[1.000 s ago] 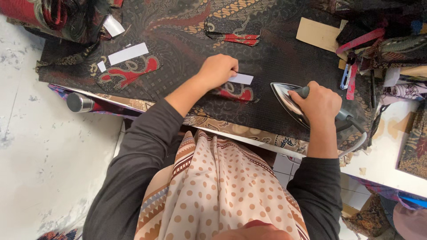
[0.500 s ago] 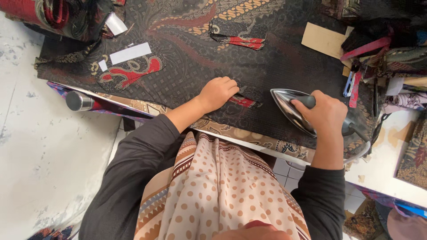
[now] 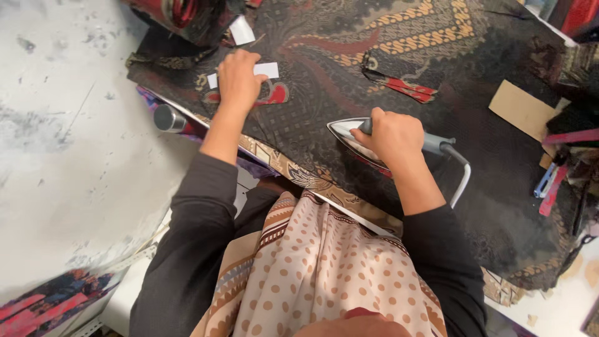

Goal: The person irons a large patterned fabric on a table, repeatedly smoothing and folding sections while using an iron. The person also handles small white paper pieces and a red ribbon, placing them on the fabric and ironing over them.

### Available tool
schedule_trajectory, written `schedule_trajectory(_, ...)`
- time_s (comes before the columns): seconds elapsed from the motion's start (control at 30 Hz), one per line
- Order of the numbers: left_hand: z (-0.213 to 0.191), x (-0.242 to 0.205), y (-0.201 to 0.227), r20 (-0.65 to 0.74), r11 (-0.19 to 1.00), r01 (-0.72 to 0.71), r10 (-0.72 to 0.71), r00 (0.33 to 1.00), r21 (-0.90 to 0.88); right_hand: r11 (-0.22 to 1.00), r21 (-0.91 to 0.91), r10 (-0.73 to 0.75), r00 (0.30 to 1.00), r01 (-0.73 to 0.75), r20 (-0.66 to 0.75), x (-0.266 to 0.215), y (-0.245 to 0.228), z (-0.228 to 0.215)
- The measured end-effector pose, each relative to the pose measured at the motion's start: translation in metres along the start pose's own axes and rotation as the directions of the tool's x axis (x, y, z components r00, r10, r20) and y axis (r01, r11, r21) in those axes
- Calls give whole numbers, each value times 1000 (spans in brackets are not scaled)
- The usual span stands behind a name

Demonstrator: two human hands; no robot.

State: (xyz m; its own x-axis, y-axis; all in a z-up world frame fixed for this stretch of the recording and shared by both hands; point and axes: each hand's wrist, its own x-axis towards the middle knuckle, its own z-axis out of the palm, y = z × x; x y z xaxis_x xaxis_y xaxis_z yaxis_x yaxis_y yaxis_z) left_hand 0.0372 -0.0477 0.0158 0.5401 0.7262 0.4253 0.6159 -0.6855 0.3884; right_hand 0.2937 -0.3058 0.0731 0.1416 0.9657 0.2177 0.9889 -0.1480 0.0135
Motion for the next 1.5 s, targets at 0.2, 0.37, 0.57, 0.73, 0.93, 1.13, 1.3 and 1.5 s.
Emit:
schedule_trajectory(0.2,3,20,-41,169,998,57,-58,984,6,1000,4,-26,1000,26,17,21,-19,4)
schedule_trajectory(0.37,16,8,-42,32,986,-162,162,986,27,996,-42,78,992,-74,95,-22,10,-4)
schedule_trajectory(0.57,20,5,-49,-11,947,-320,320,947,-6,943,-178,313,933,-283,175,-106,79,-30)
schedule_trajectory(0.73,15,9,-47,-54,948,-310,307,950,-76,885,-190,453,880,-424,145,-157,113,-44)
schedule_trajectory(0.93,-11,22,-14,-185,937,-341,349,919,75,874,-238,455,885,-424,96,-172,118,-38)
schedule_trajectory(1.13,-6,1,95,242,926,-186,273,931,-327,862,-229,484,869,-452,103,-172,117,-38)
schedule_trajectory(1.3,57,-22,216,490,825,-247,513,705,-508,858,-201,496,863,-472,91,-169,115,-37)
schedule_trajectory(1.5,95,-48,224,162,698,-510,655,738,-502,877,-216,445,895,-429,31,-171,115,-40)
